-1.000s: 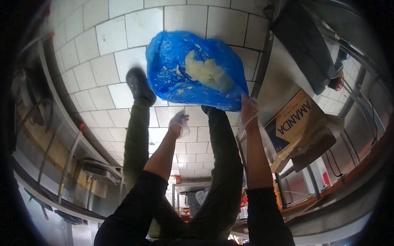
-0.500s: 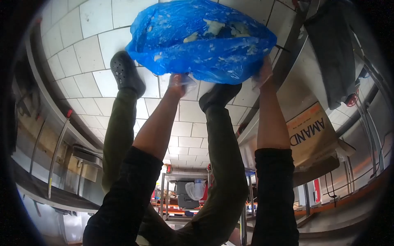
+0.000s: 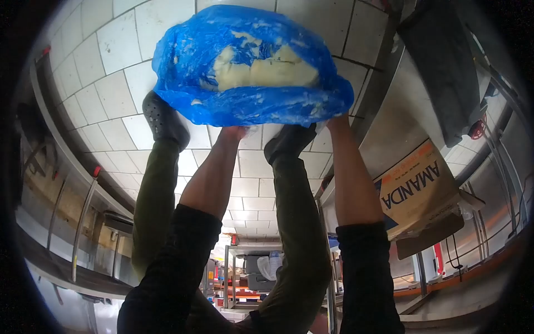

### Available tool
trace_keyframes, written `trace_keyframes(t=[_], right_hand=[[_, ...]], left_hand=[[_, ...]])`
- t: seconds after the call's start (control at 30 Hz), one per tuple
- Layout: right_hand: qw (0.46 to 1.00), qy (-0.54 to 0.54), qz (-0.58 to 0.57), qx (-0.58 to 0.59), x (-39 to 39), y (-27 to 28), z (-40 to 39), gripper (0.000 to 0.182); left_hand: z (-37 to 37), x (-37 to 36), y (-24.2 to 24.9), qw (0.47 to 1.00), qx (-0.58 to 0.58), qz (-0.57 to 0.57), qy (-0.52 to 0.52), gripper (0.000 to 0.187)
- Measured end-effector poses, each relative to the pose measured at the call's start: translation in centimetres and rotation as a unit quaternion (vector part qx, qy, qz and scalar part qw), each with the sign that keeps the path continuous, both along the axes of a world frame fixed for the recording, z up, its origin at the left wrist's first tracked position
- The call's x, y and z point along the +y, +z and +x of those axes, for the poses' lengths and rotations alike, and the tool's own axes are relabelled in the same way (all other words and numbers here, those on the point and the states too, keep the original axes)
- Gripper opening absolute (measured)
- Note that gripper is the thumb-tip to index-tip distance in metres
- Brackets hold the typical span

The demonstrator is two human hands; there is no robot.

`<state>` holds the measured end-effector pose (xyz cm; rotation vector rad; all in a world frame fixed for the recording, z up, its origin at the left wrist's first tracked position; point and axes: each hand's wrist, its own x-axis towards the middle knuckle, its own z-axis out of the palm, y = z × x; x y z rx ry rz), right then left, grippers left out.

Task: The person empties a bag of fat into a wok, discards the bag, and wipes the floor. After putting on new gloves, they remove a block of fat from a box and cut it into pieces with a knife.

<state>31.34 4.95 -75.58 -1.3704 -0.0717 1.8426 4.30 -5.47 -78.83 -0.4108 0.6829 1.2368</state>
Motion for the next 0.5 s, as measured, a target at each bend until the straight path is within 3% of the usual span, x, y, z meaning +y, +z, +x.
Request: trace_keyframes(t=[0.03,0.1,0.23,0.33,0.5], right_hand=[[0.998,0.030,0.052,0.033,0.3,0.7,-0.6,0.029],[0.997,0.011,0.048,0.063,0.5,2.9,-1.9,0.029],[0.995,0.024,0.036,0.095,1.4,10.5,-5.7,0.029],[0.995,0.075,0.006,0.064,1.8,19.1,-9.0,0.030],[0.983,0.181,-0.016,0.021,4.7,36.9,-19.1,0.032]], left_hand=[[-0.6,0.5,0.6,1.000,0.001,0.005,0.003,0.034],[-1.8,0.6,3.3,0.991,0.070,-0.111,-0.008,0.035],[-6.0,2.1,9.9,0.989,0.096,-0.111,-0.004,0.038],[-9.7,3.1,19.2,0.982,0.163,-0.090,-0.014,0.040],[-19.0,6.3,41.1,0.925,0.370,0.001,-0.091,0.042]])
